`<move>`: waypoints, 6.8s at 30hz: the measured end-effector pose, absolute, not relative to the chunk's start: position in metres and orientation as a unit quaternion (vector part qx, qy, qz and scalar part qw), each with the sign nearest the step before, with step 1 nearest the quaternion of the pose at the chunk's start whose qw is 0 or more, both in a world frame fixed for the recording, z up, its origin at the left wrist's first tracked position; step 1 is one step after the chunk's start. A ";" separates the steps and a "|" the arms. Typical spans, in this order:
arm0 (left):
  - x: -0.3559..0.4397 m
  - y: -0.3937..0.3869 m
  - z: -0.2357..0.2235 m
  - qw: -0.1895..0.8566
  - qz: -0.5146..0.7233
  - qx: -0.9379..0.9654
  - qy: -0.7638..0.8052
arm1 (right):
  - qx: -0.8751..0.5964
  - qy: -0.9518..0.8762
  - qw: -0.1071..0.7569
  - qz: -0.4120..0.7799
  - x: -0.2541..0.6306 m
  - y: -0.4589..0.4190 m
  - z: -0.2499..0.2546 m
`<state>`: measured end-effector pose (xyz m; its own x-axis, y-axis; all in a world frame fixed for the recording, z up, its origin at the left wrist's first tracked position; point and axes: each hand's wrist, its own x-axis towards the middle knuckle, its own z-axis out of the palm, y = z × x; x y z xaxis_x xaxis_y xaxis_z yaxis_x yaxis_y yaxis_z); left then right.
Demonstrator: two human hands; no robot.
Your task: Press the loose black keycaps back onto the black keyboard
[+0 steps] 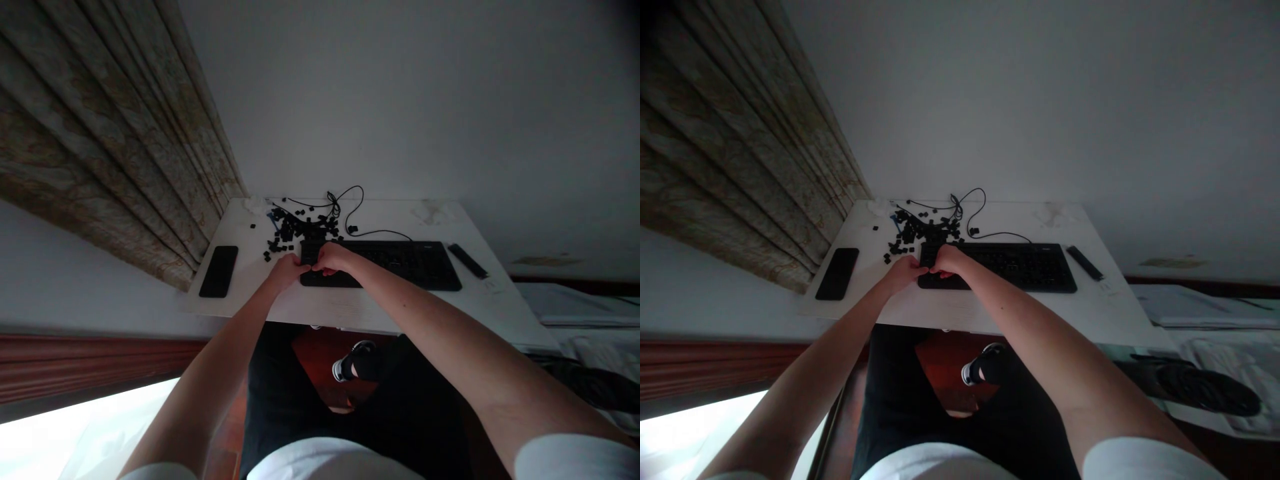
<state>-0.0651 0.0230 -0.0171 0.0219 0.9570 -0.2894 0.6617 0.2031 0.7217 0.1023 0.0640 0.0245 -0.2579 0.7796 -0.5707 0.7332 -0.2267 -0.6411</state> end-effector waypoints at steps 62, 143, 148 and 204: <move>-0.054 0.022 0.000 0.294 0.150 0.612 0.718 | -0.553 -0.789 0.269 -0.013 0.196 -0.027 -0.028; -0.084 0.100 -0.018 0.032 0.187 0.793 0.578 | -0.508 -0.847 0.073 0.138 0.143 0.157 0.001; -0.077 0.096 -0.016 0.046 0.221 0.767 0.600 | -0.479 -0.871 0.055 0.097 0.138 0.156 0.007; 0.067 -0.087 0.052 0.121 0.468 0.740 0.468 | -0.330 -0.223 0.563 0.724 0.208 -0.096 0.042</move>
